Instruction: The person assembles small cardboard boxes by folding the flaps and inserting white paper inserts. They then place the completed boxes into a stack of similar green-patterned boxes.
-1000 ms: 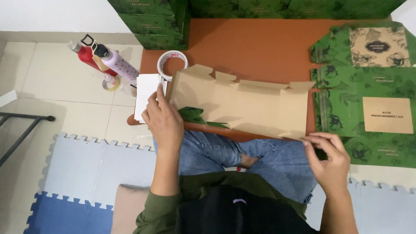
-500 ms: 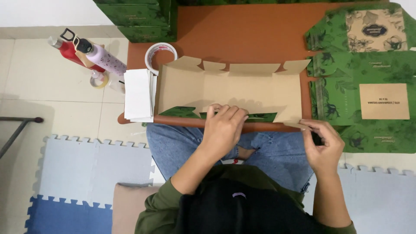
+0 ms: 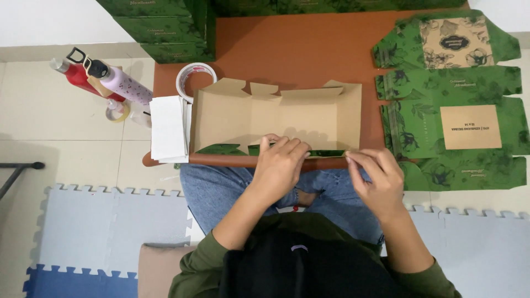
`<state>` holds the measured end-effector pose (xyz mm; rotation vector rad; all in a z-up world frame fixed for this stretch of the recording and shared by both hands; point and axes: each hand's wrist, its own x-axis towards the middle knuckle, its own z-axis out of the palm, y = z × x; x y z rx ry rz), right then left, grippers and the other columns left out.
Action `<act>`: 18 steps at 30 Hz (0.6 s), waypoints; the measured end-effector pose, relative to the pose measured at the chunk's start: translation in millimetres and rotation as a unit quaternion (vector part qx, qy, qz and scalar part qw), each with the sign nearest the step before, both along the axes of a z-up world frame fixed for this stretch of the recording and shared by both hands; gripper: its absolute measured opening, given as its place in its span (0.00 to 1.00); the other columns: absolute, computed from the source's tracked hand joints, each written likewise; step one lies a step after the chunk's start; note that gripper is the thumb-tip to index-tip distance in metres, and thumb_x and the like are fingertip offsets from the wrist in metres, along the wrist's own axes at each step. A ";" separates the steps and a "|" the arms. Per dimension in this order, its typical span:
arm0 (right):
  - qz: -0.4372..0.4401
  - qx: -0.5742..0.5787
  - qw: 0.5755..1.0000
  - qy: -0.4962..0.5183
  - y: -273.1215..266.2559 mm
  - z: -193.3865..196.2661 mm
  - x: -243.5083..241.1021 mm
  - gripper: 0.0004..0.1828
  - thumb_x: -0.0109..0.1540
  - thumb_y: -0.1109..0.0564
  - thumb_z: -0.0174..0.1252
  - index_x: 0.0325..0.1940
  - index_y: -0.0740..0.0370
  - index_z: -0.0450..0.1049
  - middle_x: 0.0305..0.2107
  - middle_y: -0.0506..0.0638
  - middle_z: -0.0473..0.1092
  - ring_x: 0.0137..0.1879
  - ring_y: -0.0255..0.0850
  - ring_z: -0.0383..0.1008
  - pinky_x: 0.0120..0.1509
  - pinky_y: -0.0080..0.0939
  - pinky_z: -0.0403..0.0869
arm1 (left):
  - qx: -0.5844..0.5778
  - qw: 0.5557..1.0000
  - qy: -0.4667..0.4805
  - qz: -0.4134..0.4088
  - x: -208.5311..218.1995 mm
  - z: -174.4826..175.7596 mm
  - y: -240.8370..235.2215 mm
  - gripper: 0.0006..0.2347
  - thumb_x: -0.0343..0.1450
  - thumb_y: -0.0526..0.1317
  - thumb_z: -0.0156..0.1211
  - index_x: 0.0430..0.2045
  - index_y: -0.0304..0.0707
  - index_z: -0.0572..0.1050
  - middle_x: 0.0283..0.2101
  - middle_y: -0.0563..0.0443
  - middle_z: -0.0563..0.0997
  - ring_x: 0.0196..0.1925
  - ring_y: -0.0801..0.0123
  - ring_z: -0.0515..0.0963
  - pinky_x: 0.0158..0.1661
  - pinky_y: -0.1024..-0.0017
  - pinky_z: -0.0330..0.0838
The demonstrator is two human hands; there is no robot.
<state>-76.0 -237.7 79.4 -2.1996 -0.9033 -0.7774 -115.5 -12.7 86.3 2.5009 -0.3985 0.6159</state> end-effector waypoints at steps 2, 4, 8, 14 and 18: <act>0.016 -0.028 0.999 -0.009 6.8 9.6 -1.8 0.06 0.60 0.67 0.66 0.38 0.60 0.82 0.33 0.50 0.72 0.36 0.46 0.75 0.41 0.45 0.76 | -0.001 1.000 0.000 -0.006 0.5 -4.7 0.7 0.03 0.73 0.34 0.58 0.30 0.38 0.77 0.26 0.51 0.76 0.33 0.62 0.77 0.50 0.61 0.57; 0.034 -0.055 0.998 -0.020 11.3 18.3 -2.8 0.07 0.59 0.69 0.65 0.37 0.60 0.81 0.31 0.51 0.72 0.35 0.46 0.75 0.40 0.45 0.77 | -0.001 1.000 -0.001 -0.011 0.9 -6.9 1.6 0.03 0.73 0.34 0.58 0.30 0.38 0.77 0.26 0.51 0.76 0.33 0.62 0.77 0.51 0.60 0.57; 0.073 -0.073 0.995 -0.007 8.6 24.8 1.6 0.07 0.61 0.68 0.61 0.41 0.62 0.80 0.31 0.53 0.72 0.35 0.49 0.75 0.39 0.45 0.76 | -0.006 0.999 -0.013 -0.029 -1.5 1.6 -0.8 0.07 0.74 0.40 0.53 0.32 0.38 0.77 0.28 0.50 0.76 0.37 0.61 0.76 0.57 0.53 0.53; 0.040 -0.132 0.990 0.021 -27.0 -0.7 12.6 0.13 0.64 0.67 0.52 0.48 0.61 0.78 0.39 0.54 0.70 0.45 0.55 0.75 0.45 0.50 0.75 | 0.010 0.993 -0.093 -0.067 -3.7 -18.7 -19.1 0.07 0.77 0.38 0.48 0.32 0.45 0.76 0.29 0.54 0.71 0.40 0.66 0.71 0.63 0.49 0.47; -0.023 -0.161 0.987 -0.016 -48.3 8.9 16.9 0.16 0.65 0.70 0.47 0.49 0.59 0.78 0.52 0.60 0.67 0.56 0.60 0.72 0.58 0.53 0.75 | 0.016 0.985 -0.134 -0.104 -6.3 -18.9 -28.1 0.07 0.75 0.36 0.50 0.27 0.47 0.73 0.30 0.55 0.69 0.40 0.66 0.70 0.63 0.48 0.49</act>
